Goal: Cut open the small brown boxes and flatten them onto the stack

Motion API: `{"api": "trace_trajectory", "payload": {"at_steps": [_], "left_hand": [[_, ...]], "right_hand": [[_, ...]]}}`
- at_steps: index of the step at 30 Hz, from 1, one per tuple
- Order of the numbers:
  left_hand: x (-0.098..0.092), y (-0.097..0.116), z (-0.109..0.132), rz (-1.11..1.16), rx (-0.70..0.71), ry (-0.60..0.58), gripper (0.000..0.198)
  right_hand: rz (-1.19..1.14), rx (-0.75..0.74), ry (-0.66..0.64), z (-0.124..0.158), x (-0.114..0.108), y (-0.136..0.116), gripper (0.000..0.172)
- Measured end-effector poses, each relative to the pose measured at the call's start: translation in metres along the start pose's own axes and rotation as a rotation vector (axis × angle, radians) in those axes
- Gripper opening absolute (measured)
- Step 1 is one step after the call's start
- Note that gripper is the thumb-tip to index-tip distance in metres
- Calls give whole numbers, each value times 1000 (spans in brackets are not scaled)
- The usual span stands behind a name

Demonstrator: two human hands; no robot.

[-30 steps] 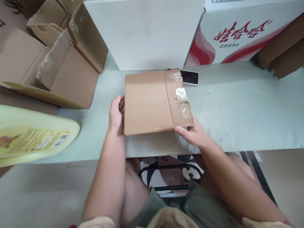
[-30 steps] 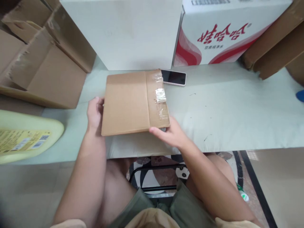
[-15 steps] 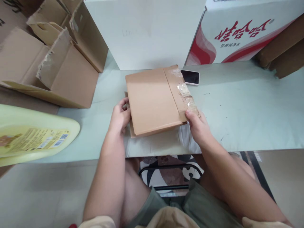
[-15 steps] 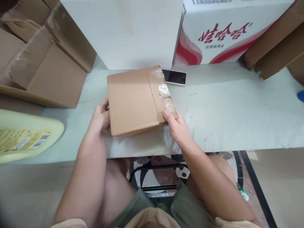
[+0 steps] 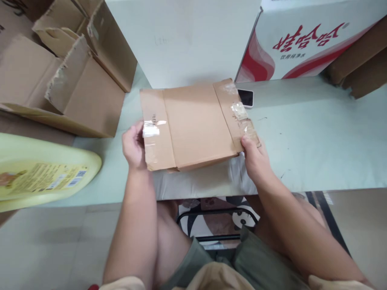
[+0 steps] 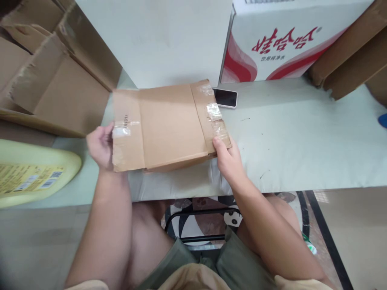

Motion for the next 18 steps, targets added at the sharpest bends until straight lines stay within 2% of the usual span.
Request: {"api": "trace_trajectory", "payload": {"at_steps": [3, 6, 10, 14, 18], "left_hand": [[1, 2, 13, 10, 13, -90, 35], [2, 0, 26, -54, -130, -138, 37], [7, 1, 31, -121, -324, -76, 40], [9, 1, 28, -106, -379, -52, 37], [2, -9, 27, -109, -520, -56, 34]], "right_hand": [[68, -60, 53, 0, 1, -8, 56], [120, -65, 79, -1, 0, -10, 58], [148, -65, 94, -2, -2, -11, 59], [131, -69, 119, -1, -3, -11, 58], [125, -73, 100, 0, -5, -12, 56]]}}
Point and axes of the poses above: each hand's wrist, its own z-axis away from the middle knuckle, its own x-axis out of the palm, y = z × x, the point moved 3 cm from there along -z, towards the middle knuckle, and after that the axes turned 2 degrees about -y, right-handed, at the moved point
